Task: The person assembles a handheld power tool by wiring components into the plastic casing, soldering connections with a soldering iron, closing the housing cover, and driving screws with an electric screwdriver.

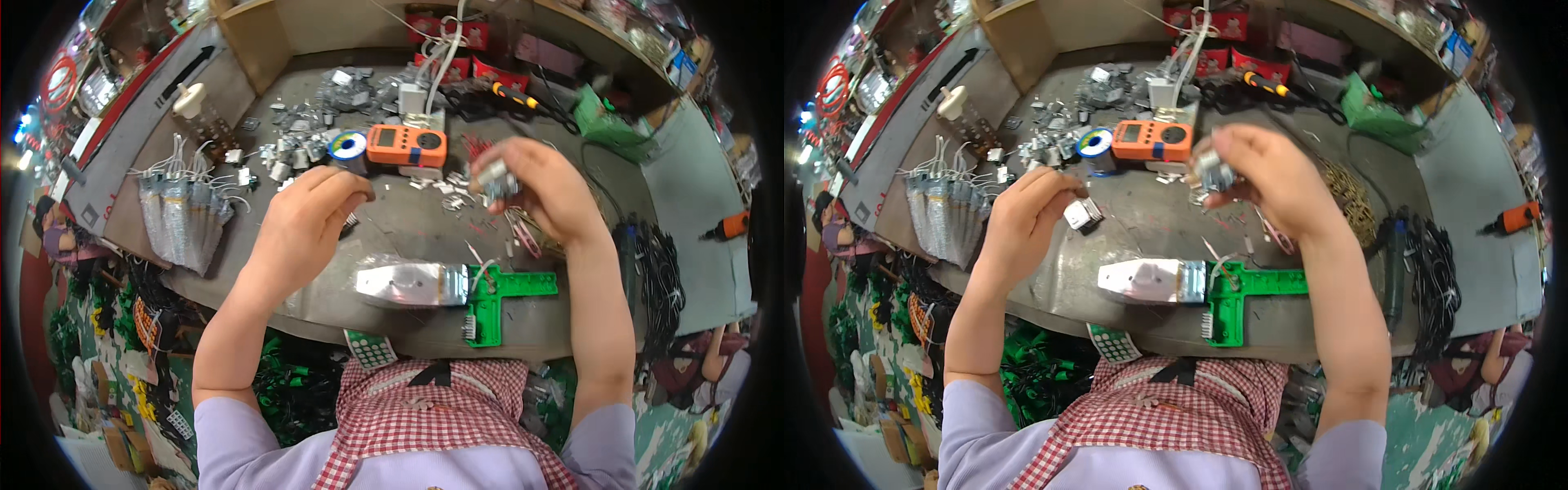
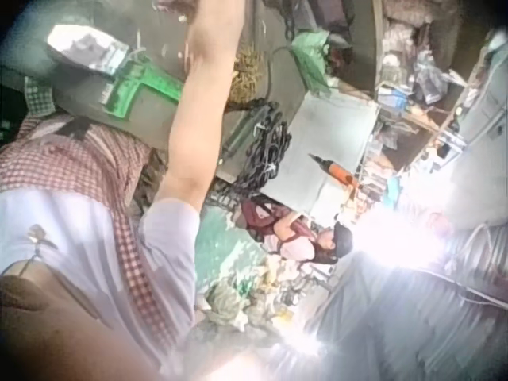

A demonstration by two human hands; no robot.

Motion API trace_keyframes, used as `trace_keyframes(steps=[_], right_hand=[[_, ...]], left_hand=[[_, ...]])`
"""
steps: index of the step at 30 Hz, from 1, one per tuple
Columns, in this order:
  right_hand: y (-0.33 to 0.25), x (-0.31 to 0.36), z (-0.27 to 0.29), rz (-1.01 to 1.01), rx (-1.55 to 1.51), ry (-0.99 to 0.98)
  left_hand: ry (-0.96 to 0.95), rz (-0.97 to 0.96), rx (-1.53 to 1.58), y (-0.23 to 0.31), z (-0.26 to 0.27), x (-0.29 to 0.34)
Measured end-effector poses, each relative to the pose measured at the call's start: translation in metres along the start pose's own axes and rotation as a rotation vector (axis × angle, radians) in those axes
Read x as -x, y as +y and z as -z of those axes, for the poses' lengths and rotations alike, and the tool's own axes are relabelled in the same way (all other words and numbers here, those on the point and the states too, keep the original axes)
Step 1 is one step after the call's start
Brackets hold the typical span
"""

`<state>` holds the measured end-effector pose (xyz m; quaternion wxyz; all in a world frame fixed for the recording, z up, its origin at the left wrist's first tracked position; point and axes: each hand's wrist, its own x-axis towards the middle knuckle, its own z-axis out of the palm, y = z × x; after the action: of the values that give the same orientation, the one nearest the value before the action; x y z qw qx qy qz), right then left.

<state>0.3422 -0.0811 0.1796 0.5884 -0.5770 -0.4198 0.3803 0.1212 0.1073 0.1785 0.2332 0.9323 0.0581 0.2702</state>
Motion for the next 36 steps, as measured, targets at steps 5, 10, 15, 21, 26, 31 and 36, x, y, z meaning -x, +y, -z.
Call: trace_keyframes(steps=[5,10,15,21,26,31,36], right_hand=[[0.013,0.109,-0.046,0.121,0.271,0.139],[0.047,0.17,-0.07,-0.156,0.008,0.294],[0.085,0.186,-0.058,0.071,0.672,0.129],[0.08,0.187,-0.025,-0.102,0.502,0.15],[0.074,0.196,0.003,-0.446,0.371,0.457],[0.084,0.192,-0.003,-0.307,0.594,0.519],[0.085,0.173,-0.009,-0.05,0.801,0.444]], left_hand=[[-0.074,-0.222,0.047,0.053,-0.03,0.009],[-0.324,-0.493,-0.18,0.082,-0.052,0.025],[-0.689,-0.416,-0.089,0.072,-0.086,0.055],[-0.543,-0.399,-0.085,0.065,-0.096,0.041],[-0.287,-0.082,0.044,0.034,-0.11,0.038],[-0.277,-0.173,-0.01,0.023,-0.134,0.046],[-0.194,-0.229,-0.015,0.013,-0.148,0.057]])
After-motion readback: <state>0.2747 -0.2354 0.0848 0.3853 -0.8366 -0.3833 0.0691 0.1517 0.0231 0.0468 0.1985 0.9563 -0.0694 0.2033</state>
